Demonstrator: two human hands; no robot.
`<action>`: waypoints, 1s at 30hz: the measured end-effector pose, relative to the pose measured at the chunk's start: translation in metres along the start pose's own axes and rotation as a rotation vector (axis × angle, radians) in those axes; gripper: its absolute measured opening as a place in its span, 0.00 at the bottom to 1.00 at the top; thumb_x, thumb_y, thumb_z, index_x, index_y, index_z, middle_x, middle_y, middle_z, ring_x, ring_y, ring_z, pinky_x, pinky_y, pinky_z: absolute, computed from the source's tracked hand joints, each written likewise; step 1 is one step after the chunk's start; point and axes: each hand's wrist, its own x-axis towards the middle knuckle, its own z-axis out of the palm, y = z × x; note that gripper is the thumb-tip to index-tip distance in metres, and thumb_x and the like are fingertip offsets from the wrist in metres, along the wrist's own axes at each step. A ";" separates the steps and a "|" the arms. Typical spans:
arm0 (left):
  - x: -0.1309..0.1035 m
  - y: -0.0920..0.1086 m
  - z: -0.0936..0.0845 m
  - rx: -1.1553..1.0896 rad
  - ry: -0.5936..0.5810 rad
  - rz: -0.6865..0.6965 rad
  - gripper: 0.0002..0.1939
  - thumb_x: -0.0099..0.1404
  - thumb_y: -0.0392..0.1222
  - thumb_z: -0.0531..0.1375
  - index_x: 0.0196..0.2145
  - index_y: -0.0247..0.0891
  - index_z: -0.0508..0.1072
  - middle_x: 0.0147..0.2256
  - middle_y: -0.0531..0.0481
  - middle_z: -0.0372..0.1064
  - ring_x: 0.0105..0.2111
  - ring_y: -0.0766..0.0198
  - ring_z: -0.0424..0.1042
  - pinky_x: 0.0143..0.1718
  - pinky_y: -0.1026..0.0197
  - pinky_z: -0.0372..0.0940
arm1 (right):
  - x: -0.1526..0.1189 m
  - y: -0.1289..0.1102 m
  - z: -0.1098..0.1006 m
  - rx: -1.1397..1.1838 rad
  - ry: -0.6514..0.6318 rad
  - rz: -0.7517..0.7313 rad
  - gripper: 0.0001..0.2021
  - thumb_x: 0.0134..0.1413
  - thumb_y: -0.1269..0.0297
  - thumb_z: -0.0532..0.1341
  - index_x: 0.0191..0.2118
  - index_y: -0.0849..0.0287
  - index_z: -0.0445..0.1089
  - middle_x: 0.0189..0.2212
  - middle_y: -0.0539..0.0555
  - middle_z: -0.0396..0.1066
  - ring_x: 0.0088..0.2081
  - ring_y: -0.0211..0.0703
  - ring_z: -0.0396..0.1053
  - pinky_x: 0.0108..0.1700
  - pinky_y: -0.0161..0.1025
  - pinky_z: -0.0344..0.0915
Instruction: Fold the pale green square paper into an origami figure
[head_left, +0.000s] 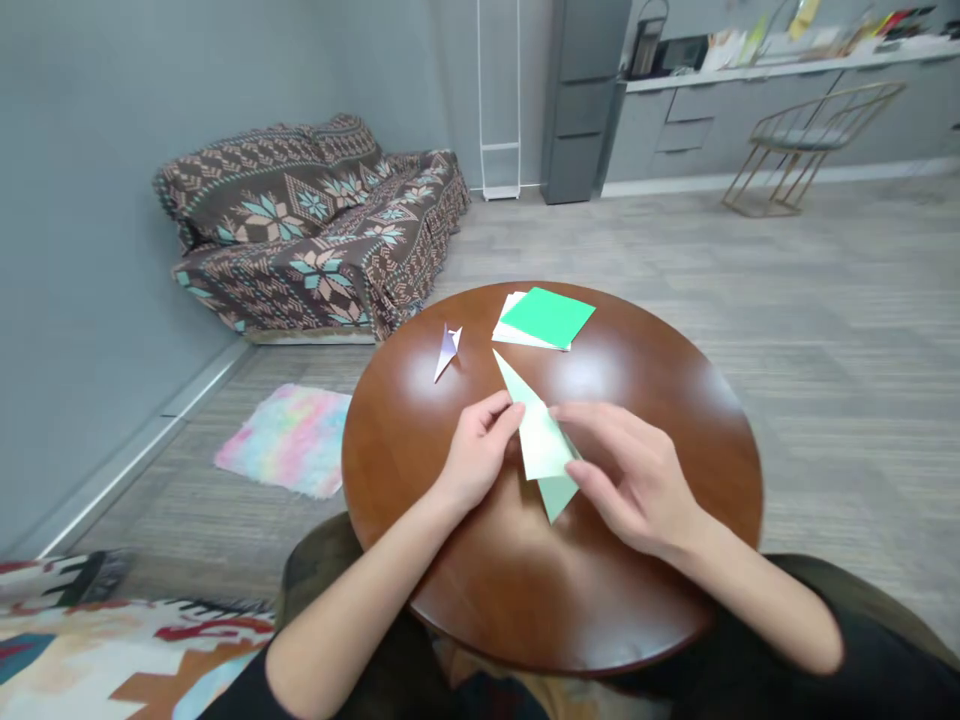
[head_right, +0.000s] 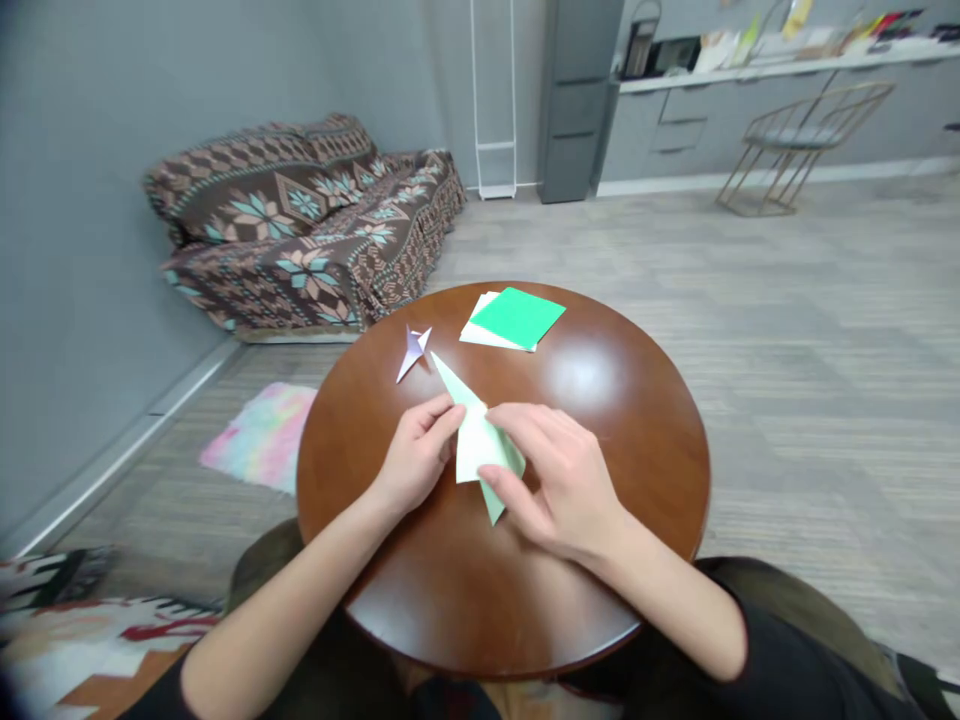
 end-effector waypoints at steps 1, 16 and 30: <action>-0.001 0.001 0.000 0.033 0.005 0.007 0.15 0.62 0.51 0.65 0.35 0.35 0.77 0.32 0.49 0.74 0.31 0.63 0.70 0.34 0.63 0.64 | 0.001 0.002 -0.002 0.107 0.018 0.113 0.12 0.65 0.60 0.58 0.49 0.59 0.71 0.44 0.59 0.77 0.43 0.49 0.75 0.45 0.44 0.69; -0.006 0.007 0.005 0.023 -0.081 0.035 0.12 0.60 0.47 0.67 0.33 0.36 0.73 0.29 0.52 0.70 0.28 0.67 0.66 0.31 0.65 0.62 | 0.012 0.005 -0.004 0.673 -0.123 0.662 0.06 0.57 0.64 0.64 0.31 0.59 0.72 0.26 0.49 0.71 0.29 0.38 0.67 0.33 0.35 0.64; -0.006 0.007 0.004 -0.026 -0.074 -0.063 0.14 0.62 0.51 0.65 0.32 0.36 0.71 0.20 0.56 0.65 0.16 0.72 0.61 0.15 0.68 0.56 | 0.011 0.008 0.001 0.780 -0.300 0.770 0.12 0.59 0.56 0.62 0.33 0.61 0.73 0.27 0.51 0.72 0.27 0.37 0.64 0.30 0.35 0.57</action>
